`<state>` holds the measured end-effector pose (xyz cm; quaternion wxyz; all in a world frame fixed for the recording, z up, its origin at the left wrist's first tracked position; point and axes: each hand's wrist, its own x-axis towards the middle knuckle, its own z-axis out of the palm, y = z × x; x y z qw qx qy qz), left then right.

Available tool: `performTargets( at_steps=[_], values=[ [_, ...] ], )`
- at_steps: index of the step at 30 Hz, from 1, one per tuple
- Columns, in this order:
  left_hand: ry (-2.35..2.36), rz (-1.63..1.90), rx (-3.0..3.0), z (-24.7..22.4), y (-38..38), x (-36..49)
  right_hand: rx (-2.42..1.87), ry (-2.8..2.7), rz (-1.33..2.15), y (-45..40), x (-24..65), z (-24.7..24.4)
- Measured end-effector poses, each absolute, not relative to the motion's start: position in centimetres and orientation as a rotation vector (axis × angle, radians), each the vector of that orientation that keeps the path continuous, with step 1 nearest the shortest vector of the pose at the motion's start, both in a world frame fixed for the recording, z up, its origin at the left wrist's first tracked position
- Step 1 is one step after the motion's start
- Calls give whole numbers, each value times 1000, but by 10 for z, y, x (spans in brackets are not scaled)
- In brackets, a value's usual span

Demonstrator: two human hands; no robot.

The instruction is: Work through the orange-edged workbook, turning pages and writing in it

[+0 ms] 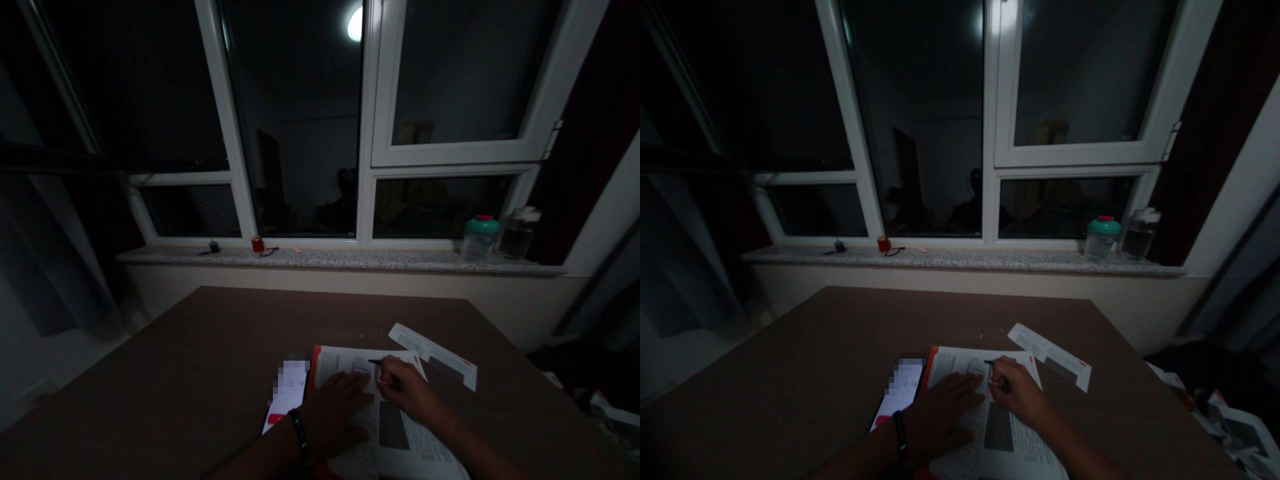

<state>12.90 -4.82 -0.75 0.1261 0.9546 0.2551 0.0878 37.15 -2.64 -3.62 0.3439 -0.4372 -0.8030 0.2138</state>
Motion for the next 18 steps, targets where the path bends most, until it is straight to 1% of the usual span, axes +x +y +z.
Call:
performTargets(
  at_steps=[5,12,18],
  values=[
    [760,258,2780,-14,-45,130,-1048,-2162,663,-41,368,-37],
    [927,238,2771,-13,-44,133,-1189,-2042,540,-22,371,-46],
    [892,278,2788,-8,-45,132,-1227,-1993,550,-18,370,-43]
  ],
)
